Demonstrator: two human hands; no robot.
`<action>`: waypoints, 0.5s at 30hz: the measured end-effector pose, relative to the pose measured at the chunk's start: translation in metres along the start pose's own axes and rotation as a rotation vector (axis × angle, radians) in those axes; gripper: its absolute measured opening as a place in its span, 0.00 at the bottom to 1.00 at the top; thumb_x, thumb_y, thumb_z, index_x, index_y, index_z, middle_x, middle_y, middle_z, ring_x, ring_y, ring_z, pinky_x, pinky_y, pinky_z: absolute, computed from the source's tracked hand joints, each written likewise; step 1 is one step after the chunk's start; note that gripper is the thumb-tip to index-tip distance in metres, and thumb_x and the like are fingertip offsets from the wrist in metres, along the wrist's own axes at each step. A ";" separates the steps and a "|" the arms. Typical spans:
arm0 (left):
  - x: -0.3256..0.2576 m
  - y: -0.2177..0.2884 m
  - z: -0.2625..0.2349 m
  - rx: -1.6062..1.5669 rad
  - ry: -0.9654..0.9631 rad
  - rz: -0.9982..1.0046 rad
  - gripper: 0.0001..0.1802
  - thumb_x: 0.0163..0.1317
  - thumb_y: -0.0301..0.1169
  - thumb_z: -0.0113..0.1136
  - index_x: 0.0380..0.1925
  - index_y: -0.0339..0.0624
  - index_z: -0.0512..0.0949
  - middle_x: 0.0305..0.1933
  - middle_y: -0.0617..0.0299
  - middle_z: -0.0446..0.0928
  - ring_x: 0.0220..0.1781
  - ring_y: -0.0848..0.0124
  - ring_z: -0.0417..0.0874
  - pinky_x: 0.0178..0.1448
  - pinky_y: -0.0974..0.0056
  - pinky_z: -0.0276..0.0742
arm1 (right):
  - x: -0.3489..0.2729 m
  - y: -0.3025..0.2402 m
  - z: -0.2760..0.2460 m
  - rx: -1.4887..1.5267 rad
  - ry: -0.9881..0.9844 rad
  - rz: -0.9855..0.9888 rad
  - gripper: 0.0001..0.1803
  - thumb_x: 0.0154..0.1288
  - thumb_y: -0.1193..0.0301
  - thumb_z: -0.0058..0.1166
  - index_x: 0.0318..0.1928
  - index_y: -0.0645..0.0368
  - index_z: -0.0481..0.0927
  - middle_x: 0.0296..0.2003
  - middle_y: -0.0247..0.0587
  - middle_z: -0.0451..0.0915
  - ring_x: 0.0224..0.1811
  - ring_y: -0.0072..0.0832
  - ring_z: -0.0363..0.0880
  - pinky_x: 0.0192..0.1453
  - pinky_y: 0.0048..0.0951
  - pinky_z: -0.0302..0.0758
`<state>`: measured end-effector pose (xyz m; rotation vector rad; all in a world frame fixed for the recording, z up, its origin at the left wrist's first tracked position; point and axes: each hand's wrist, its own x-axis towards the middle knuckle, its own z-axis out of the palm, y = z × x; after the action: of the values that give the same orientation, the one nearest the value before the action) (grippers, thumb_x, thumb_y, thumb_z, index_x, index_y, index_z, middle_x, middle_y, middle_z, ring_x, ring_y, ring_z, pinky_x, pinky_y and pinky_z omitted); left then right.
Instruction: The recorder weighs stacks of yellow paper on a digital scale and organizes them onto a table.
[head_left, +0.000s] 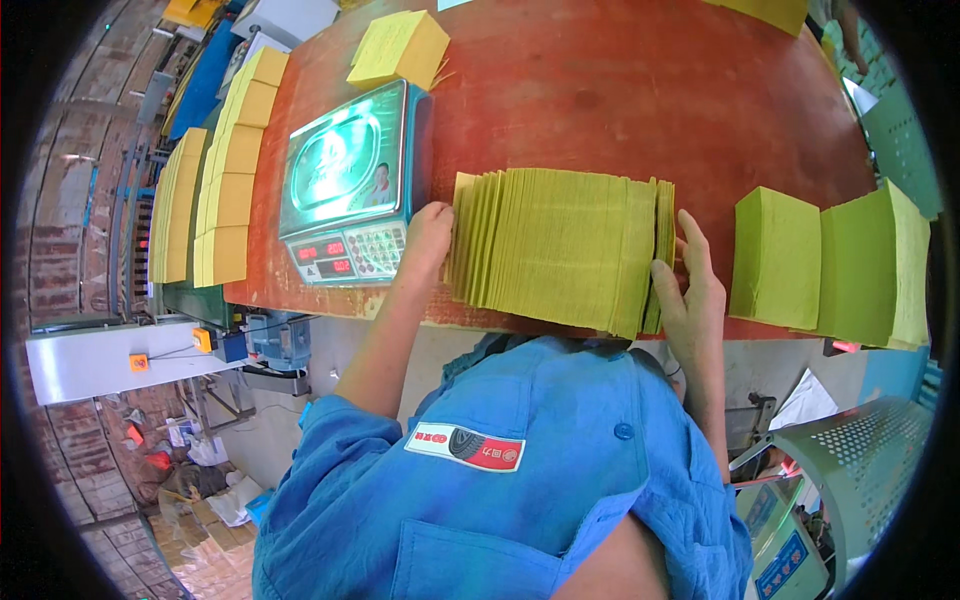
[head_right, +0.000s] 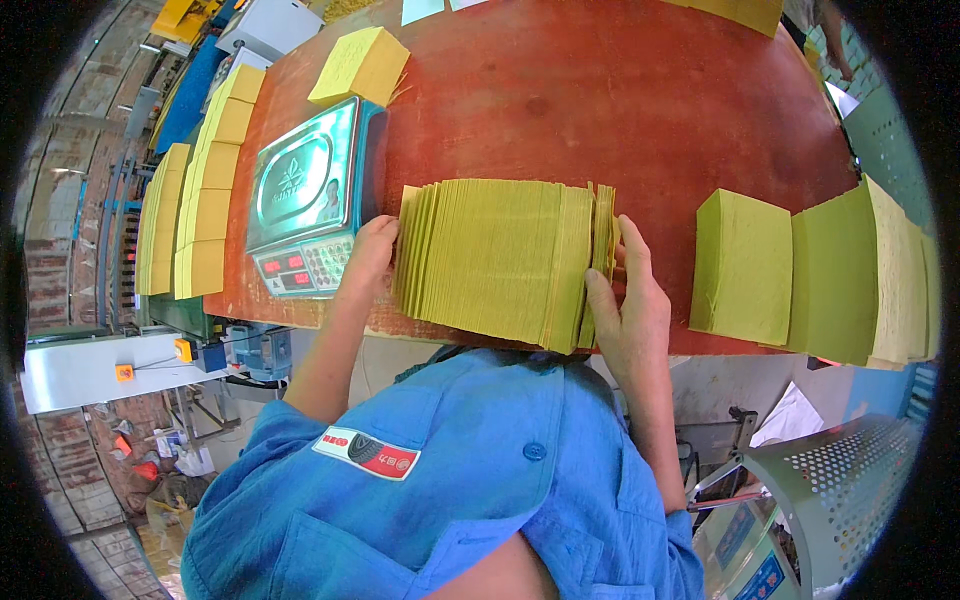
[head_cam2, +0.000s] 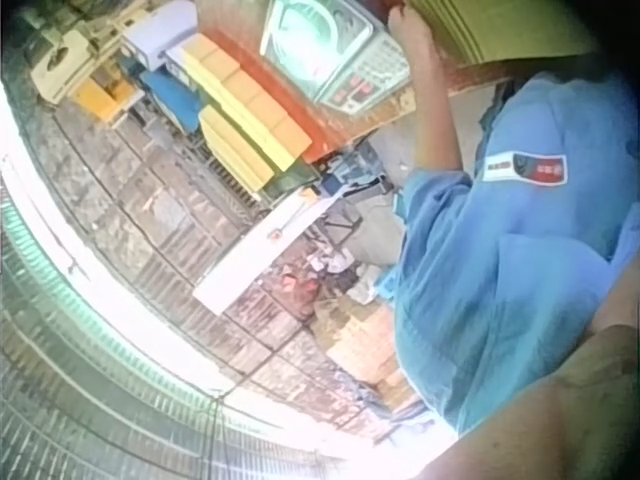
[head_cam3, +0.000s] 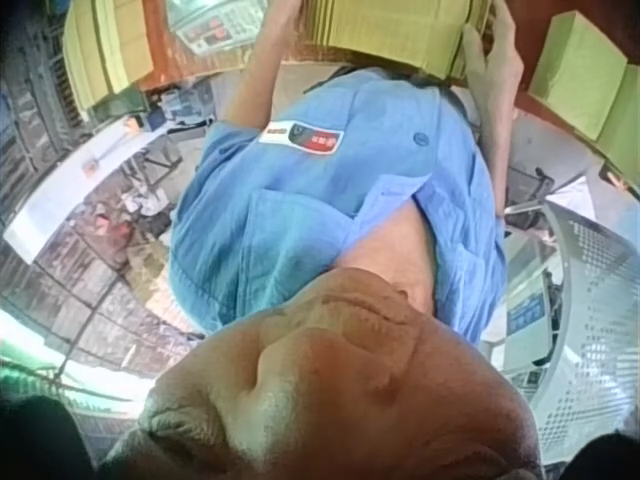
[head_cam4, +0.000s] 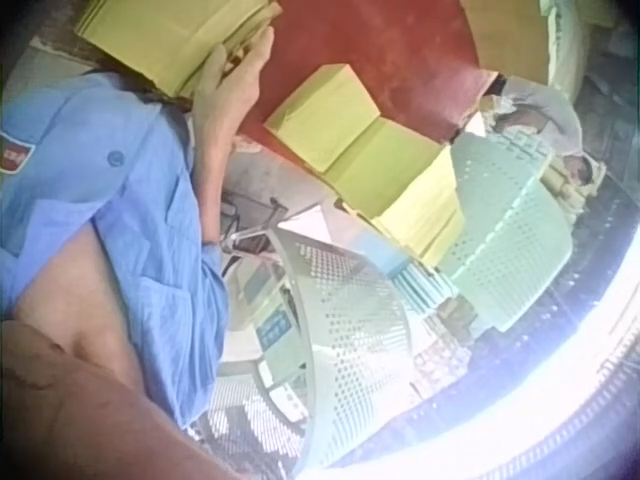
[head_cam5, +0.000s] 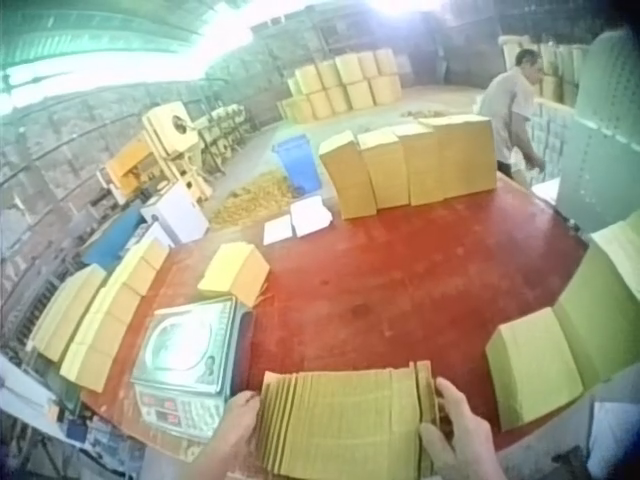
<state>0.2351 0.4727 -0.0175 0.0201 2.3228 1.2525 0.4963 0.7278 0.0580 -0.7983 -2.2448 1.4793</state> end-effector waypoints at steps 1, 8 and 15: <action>-0.008 0.010 0.000 -0.003 -0.002 0.001 0.18 0.71 0.37 0.49 0.50 0.35 0.77 0.42 0.60 0.80 0.41 0.73 0.79 0.41 0.64 0.73 | -0.001 -0.001 -0.001 0.017 0.000 0.018 0.34 0.67 0.75 0.54 0.72 0.59 0.60 0.55 0.60 0.78 0.54 0.41 0.82 0.57 0.36 0.76; -0.039 0.034 0.006 -0.278 -0.117 0.036 0.15 0.68 0.38 0.56 0.37 0.35 0.79 0.31 0.67 0.77 0.33 0.78 0.74 0.39 0.68 0.70 | -0.001 0.018 -0.002 -0.028 0.051 -0.069 0.29 0.68 0.73 0.53 0.68 0.65 0.66 0.55 0.57 0.78 0.58 0.39 0.79 0.61 0.36 0.74; -0.089 0.084 0.042 -0.042 -0.316 0.233 0.13 0.71 0.36 0.56 0.44 0.36 0.75 0.41 0.66 0.78 0.44 0.80 0.75 0.49 0.71 0.72 | -0.010 0.022 -0.016 0.313 -0.036 0.099 0.27 0.70 0.71 0.50 0.67 0.68 0.67 0.57 0.49 0.78 0.59 0.31 0.76 0.64 0.30 0.69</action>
<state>0.3130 0.5327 0.0660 0.4530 2.0626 1.3015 0.5192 0.7399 0.0446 -0.7964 -1.9512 1.8458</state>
